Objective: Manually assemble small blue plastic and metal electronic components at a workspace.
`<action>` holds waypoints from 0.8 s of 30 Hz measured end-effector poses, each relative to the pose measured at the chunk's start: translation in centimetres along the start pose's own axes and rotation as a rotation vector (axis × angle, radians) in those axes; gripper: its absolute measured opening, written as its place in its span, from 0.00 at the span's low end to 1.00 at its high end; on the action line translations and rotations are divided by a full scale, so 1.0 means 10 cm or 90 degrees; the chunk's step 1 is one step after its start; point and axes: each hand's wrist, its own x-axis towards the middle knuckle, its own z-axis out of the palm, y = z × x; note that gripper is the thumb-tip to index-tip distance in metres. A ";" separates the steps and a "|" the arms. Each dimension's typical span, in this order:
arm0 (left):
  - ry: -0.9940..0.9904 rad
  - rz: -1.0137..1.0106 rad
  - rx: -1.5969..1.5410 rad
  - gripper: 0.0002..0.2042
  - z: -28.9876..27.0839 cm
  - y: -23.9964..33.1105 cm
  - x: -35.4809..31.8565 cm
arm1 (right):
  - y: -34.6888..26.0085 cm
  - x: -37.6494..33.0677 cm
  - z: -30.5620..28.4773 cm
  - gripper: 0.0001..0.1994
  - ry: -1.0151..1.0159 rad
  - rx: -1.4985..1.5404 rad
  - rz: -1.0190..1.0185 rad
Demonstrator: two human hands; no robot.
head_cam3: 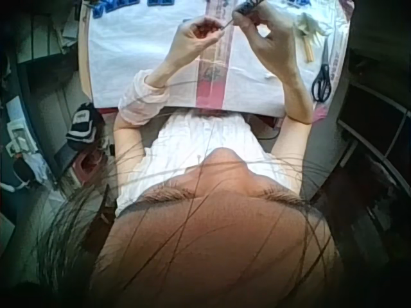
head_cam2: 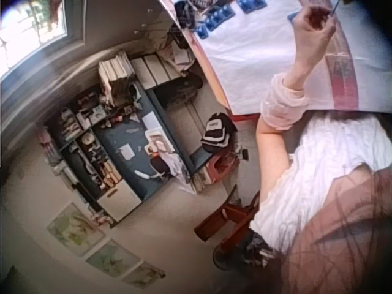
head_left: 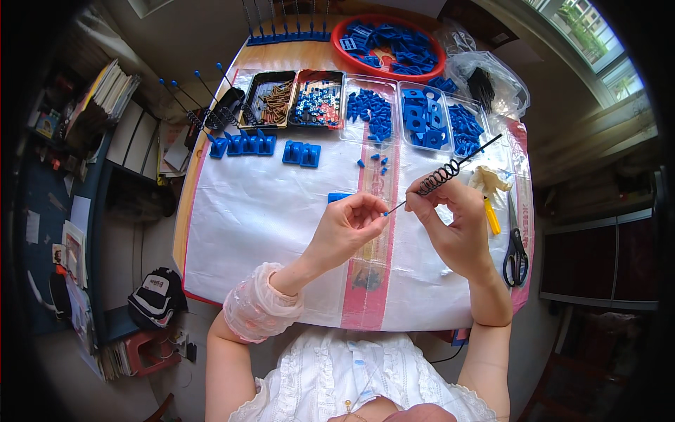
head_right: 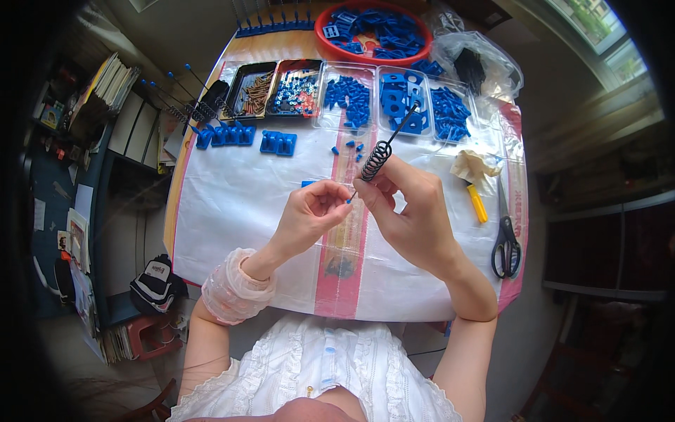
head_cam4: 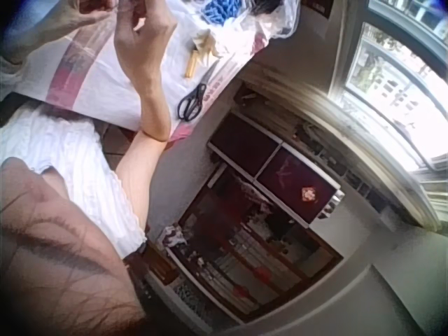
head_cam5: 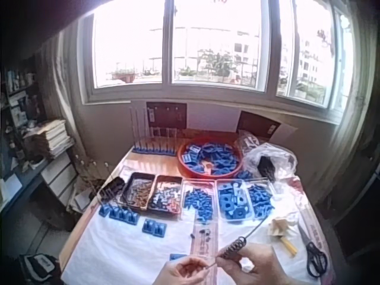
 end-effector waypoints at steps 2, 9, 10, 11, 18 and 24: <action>0.001 0.000 -0.001 0.05 0.00 0.01 0.00 | 0.02 0.00 -0.01 0.04 0.000 -0.008 -0.003; 0.005 -0.008 0.006 0.05 0.00 0.02 0.00 | 0.03 0.01 -0.03 0.04 0.023 0.004 -0.002; 0.005 -0.009 0.010 0.05 0.00 0.02 0.00 | 0.03 0.01 -0.04 0.04 0.022 -0.001 -0.004; 0.004 -0.009 0.014 0.05 0.00 0.01 0.00 | 0.04 0.01 -0.05 0.04 0.020 -0.006 -0.005; 0.009 -0.010 0.009 0.05 -0.01 0.01 -0.01 | 0.01 0.02 -0.04 0.04 0.001 -0.021 -0.005; -0.011 -0.023 0.012 0.06 -0.03 -0.01 0.00 | -0.02 0.02 -0.01 0.04 -0.017 -0.032 0.004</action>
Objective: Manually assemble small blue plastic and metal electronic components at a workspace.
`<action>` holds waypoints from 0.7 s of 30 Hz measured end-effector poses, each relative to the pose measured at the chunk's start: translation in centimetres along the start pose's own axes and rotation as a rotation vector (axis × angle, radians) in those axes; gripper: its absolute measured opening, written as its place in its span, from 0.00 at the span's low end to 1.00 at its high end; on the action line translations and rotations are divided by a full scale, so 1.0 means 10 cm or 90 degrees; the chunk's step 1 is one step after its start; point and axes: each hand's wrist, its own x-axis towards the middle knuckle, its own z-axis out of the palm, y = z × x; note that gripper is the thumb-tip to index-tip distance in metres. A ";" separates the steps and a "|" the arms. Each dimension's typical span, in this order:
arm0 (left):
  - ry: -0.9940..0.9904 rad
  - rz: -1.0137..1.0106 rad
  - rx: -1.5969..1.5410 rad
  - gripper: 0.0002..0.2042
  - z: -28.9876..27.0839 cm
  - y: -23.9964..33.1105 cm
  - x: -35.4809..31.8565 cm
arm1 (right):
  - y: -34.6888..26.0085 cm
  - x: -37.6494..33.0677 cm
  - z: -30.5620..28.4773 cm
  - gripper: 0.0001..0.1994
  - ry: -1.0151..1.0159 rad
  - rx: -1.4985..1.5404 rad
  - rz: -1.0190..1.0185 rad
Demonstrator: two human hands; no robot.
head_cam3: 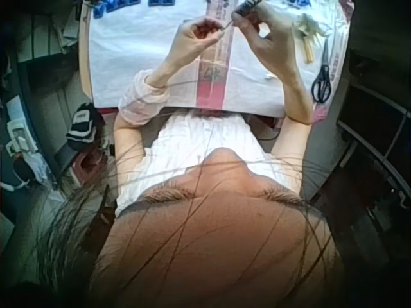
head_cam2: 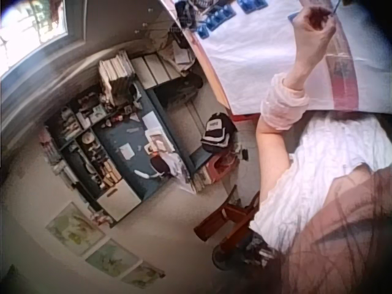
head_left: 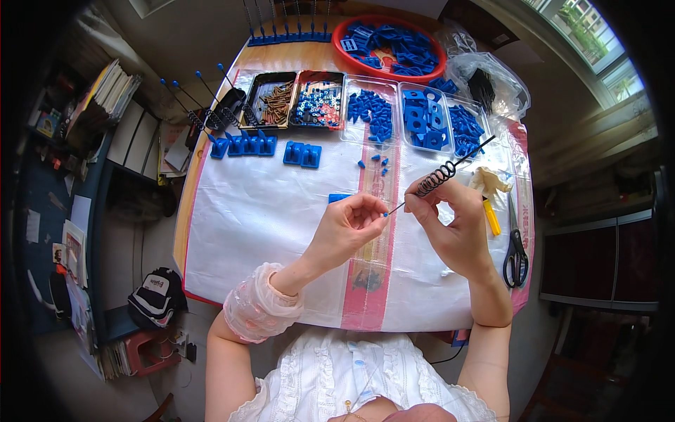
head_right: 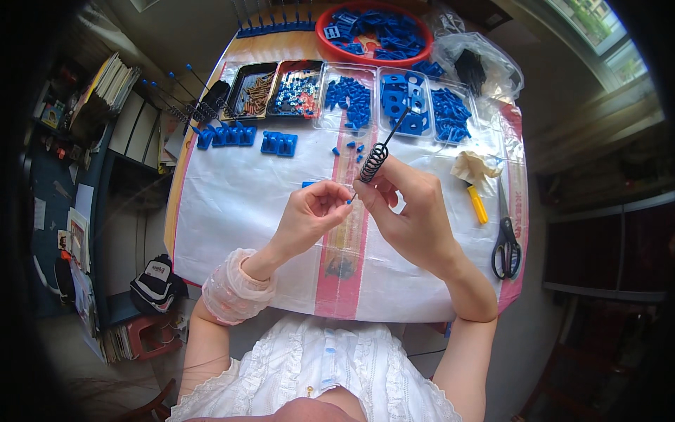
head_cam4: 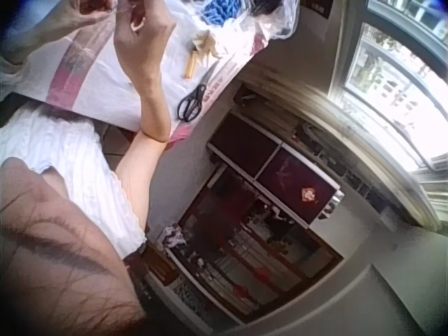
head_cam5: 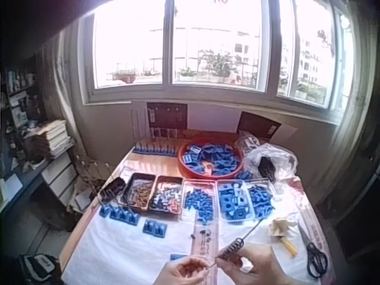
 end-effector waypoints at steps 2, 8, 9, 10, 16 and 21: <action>0.001 0.002 -0.001 0.06 0.00 0.00 0.00 | 0.00 0.00 0.00 0.04 -0.004 -0.006 -0.013; 0.021 0.023 -0.002 0.06 0.03 0.01 0.00 | 0.02 0.00 0.02 0.04 -0.006 -0.009 -0.022; 0.022 0.025 -0.002 0.06 0.03 0.01 0.00 | 0.02 0.00 0.02 0.04 -0.005 -0.009 -0.024; 0.024 0.026 -0.002 0.06 0.03 0.02 0.00 | 0.02 0.00 0.02 0.04 -0.006 -0.010 -0.025; 0.019 0.026 0.022 0.06 0.01 -0.01 0.01 | 0.01 0.00 0.01 0.04 -0.011 -0.014 -0.023; 0.002 0.003 0.036 0.07 -0.01 0.01 0.01 | 0.02 0.00 0.02 0.05 -0.013 -0.016 -0.023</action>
